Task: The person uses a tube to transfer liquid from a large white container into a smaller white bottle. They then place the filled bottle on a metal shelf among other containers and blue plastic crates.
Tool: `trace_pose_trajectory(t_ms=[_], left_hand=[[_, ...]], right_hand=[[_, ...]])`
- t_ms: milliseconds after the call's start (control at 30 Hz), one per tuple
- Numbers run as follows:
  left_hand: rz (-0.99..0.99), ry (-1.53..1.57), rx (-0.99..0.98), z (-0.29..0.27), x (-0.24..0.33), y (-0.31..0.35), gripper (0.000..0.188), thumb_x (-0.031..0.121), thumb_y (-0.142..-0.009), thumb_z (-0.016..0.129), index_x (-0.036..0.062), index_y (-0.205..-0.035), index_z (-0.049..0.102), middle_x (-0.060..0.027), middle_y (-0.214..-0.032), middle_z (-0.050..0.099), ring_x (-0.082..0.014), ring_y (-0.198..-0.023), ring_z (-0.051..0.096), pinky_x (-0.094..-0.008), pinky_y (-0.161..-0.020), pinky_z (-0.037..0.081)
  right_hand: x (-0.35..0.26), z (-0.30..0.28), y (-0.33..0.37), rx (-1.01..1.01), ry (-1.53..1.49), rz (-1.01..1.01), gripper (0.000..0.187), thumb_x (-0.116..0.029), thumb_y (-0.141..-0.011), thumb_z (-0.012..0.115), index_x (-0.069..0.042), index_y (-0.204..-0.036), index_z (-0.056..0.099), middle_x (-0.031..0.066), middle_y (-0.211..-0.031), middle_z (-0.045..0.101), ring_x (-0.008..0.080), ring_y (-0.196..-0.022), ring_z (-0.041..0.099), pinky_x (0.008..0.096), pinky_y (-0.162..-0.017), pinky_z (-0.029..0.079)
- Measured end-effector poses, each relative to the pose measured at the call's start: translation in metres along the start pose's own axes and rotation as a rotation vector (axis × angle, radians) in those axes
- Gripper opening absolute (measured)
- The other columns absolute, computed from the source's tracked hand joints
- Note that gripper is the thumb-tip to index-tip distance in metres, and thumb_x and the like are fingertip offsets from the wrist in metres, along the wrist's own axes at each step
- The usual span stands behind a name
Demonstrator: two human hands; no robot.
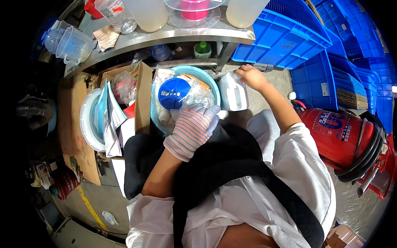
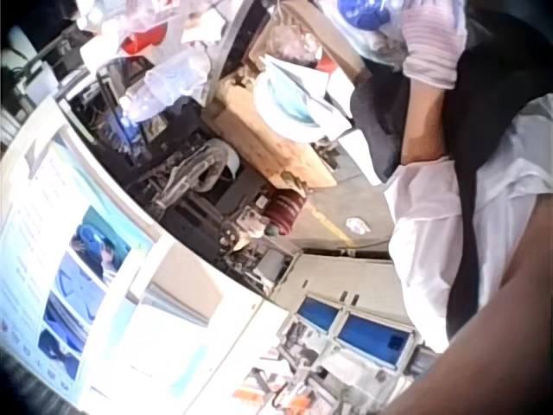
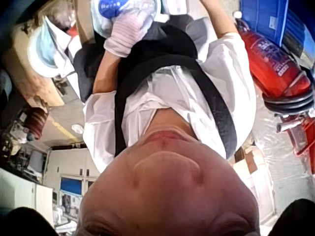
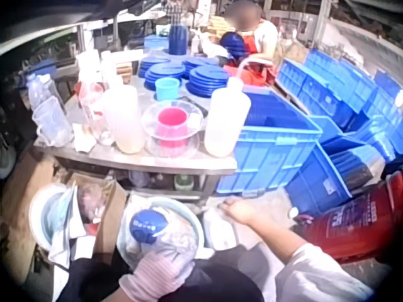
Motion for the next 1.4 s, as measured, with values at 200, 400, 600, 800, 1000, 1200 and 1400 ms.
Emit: trace_pose_trajectory(t_ms=[200, 400, 600, 800, 1000, 1200, 1400], left_hand=[[0.002, -0.011, 0.015, 0.001, 0.003, 0.009, 0.021, 0.015, -0.083, 0.065, 0.0025, -0.1, 0.066, -0.0144, -0.079, 0.065, -0.0316, -0.075, 0.062, -0.041, -0.07, 0.049], [-0.158, 0.021, -0.16, 0.022, -0.042, 0.016, 0.024, 0.019, -0.088, 0.058, 0.0059, -0.108, 0.062, -0.017, -0.081, 0.065, -0.0359, -0.077, 0.062, -0.045, -0.069, 0.049], [-0.106, -0.087, -0.366, 0.037, -0.04, 0.015, 0.028, 0.024, -0.09, 0.055, 0.0074, -0.111, 0.06, -0.018, -0.082, 0.067, -0.0343, -0.081, 0.064, -0.0451, -0.074, 0.049], [0.048, -0.052, -0.437, 0.058, -0.049, -0.015, 0.026, 0.026, -0.088, 0.056, 0.0071, -0.106, 0.059, -0.0177, -0.083, 0.066, -0.0358, -0.084, 0.064, -0.0453, -0.077, 0.049], [0.165, 0.01, -0.469, 0.072, -0.056, -0.051, 0.028, 0.027, -0.09, 0.052, 0.0067, -0.109, 0.058, -0.0175, -0.084, 0.067, -0.037, -0.084, 0.063, -0.0464, -0.079, 0.049], [0.21, 0.059, -0.432, 0.071, -0.066, -0.052, 0.029, 0.028, -0.092, 0.051, 0.007, -0.111, 0.058, -0.0177, -0.082, 0.066, -0.0374, -0.082, 0.063, -0.0473, -0.077, 0.048], [0.161, 0.028, -0.417, 0.054, -0.076, -0.054, 0.029, 0.027, -0.092, 0.051, 0.0079, -0.112, 0.059, -0.0172, -0.086, 0.067, -0.036, -0.084, 0.063, -0.0468, -0.078, 0.048]], right_hand=[[-0.005, 0.004, -0.004, 0.059, 0.12, 0.045, 0.029, -0.013, -0.073, 0.066, -0.01, -0.102, 0.062, 0.0109, -0.093, 0.059, 0.0298, -0.097, 0.056, 0.0397, -0.084, 0.049], [-0.006, -0.021, -0.003, 0.187, 0.063, 0.192, 0.033, -0.028, -0.081, 0.068, -0.012, -0.109, 0.059, 0.0108, -0.1, 0.065, 0.0316, -0.099, 0.057, 0.0414, -0.081, 0.049], [0.05, -0.219, 0.047, 0.917, -0.238, 0.572, 0.024, -0.024, -0.085, 0.069, -0.005, -0.097, 0.059, 0.0053, -0.09, 0.065, 0.0185, -0.087, 0.061, 0.03, -0.073, 0.048], [0.029, -0.341, -0.046, 1.016, -0.753, 0.248, 0.045, -0.023, -0.084, 0.07, -0.006, -0.125, 0.06, 0.0108, -0.124, 0.056, 0.0225, -0.119, 0.05, 0.0338, -0.1, 0.039], [0.035, -0.336, -0.083, 0.889, -0.81, 0.304, 0.036, -0.024, -0.087, 0.07, -0.007, -0.118, 0.065, 0.0084, -0.117, 0.061, 0.0172, -0.098, 0.061, 0.0309, -0.086, 0.048], [0.043, -0.335, -0.08, 0.968, -0.671, 0.404, 0.051, -0.034, -0.08, 0.075, -0.005, -0.117, 0.056, 0.0087, -0.105, 0.062, 0.017, -0.09, 0.06, 0.0306, -0.083, 0.048], [0.031, -0.328, -0.087, 1.058, -0.836, 0.194, 0.051, -0.039, -0.086, 0.067, -0.008, -0.126, 0.058, 0.0105, -0.135, 0.049, 0.0198, -0.113, 0.053, 0.0337, -0.099, 0.038]])
Point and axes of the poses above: each hand's wrist, its own y-axis away from the middle knuckle, its own z-axis out of the palm, x = y × z, the point moved 10 cm from there along -y, towards the middle knuckle
